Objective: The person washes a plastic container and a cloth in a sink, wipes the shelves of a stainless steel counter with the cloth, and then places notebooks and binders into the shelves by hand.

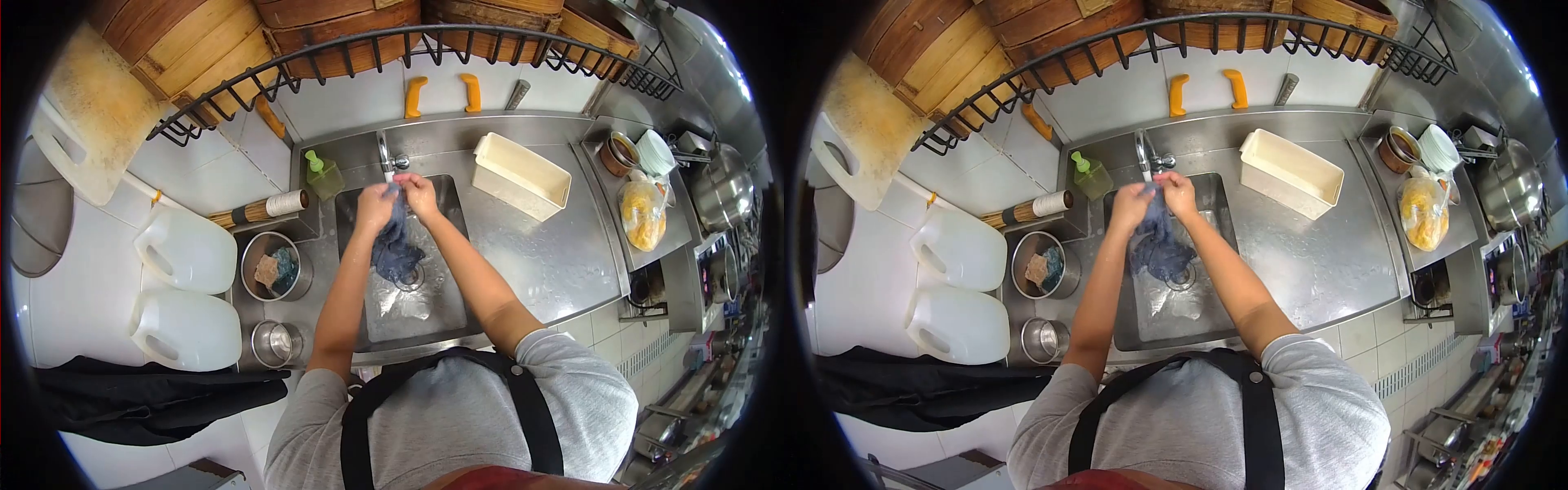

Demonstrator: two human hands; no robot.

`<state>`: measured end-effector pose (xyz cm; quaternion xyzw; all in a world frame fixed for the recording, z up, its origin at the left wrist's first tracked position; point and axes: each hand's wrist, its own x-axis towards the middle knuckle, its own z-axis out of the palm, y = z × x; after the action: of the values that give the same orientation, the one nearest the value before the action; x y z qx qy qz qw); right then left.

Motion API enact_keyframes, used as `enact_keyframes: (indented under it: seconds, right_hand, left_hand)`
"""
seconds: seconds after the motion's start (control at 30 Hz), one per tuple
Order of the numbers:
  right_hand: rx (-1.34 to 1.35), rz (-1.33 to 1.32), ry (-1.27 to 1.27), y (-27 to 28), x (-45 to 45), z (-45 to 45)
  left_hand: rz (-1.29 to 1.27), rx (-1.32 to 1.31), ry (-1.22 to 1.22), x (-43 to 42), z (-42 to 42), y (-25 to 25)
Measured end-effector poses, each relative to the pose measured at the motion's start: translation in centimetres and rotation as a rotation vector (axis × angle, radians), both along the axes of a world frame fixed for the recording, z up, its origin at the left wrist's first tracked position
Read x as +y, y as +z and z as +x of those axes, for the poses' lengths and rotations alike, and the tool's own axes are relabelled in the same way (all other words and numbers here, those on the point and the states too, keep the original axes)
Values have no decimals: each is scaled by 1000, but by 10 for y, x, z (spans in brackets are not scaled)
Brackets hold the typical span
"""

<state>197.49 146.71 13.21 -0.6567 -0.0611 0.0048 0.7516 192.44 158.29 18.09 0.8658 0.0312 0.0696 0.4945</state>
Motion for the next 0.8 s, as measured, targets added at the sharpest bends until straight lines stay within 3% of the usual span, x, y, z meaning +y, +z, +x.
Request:
enact_keyframes:
  seconds: [0.1, 0.17, 0.23, 0.27, 0.3, 0.33, 0.37, 0.4, 0.47, 0.5, 0.53, 0.6, 0.63, 0.67, 0.73, 0.77, 0.8]
  right_hand:
    - [148, -245, -37, -89, -8, 4]
    - [254, -376, -26, -92, -13, -17]
    - [504, 668, 66, -43, -18, -56]
    - [499, 666, 69, -21, -18, -59]
    - [409, 869, 69, -3, -15, -64]
    - [312, 1070, 71, 8, -9, -67]
    - [340, 1155, -118, 17, 2, -60]
    - [346, 1156, -120, 17, 7, -61]
    - [-342, 64, -293, 21, 14, -58]
    - [-354, 24, -380, 29, 17, -60]
    - [-356, 22, -384, 37, 13, -60]
    - [-105, -372, -280, 45, 5, -58]
    - [-247, -413, -245, 20, 3, -42]
    - [-245, -420, -248, 13, 1, -35]
    - [-269, -660, -132, 6, 1, -26]
    - [-561, -537, -200, 1, 5, -24]
    - [-566, -532, -204, -5, 9, -25]
  left_hand:
    - [-646, 13, -143, -8, -18, 82]
    - [-905, -41, -114, -4, -24, 105]
    - [-986, -90, -96, 0, -27, 105]
    - [-1262, -12, -62, 0, -25, 91]
    - [-1538, 75, -21, 1, -24, 72]
    - [-1505, 63, 29, -8, -20, 47]
    - [-1544, 138, 95, -15, -11, 16]
    - [-1579, 217, 163, -21, -3, -16]
    - [-1392, -53, 168, -33, 7, -69]
    - [-1404, -130, 209, -35, 24, -104]
    - [-1406, -128, 205, -37, 20, -91]
    - [-1348, -34, 335, -40, 0, -50]
    - [-1639, -22, 210, -40, -1, -56]
    - [-1645, -17, 208, -40, -1, -64]
    - [-1328, -2, 360, -40, -2, -69]
    - [-1330, 51, 528, -37, -1, -65]
    - [-1329, 102, 697, -33, 0, -60]
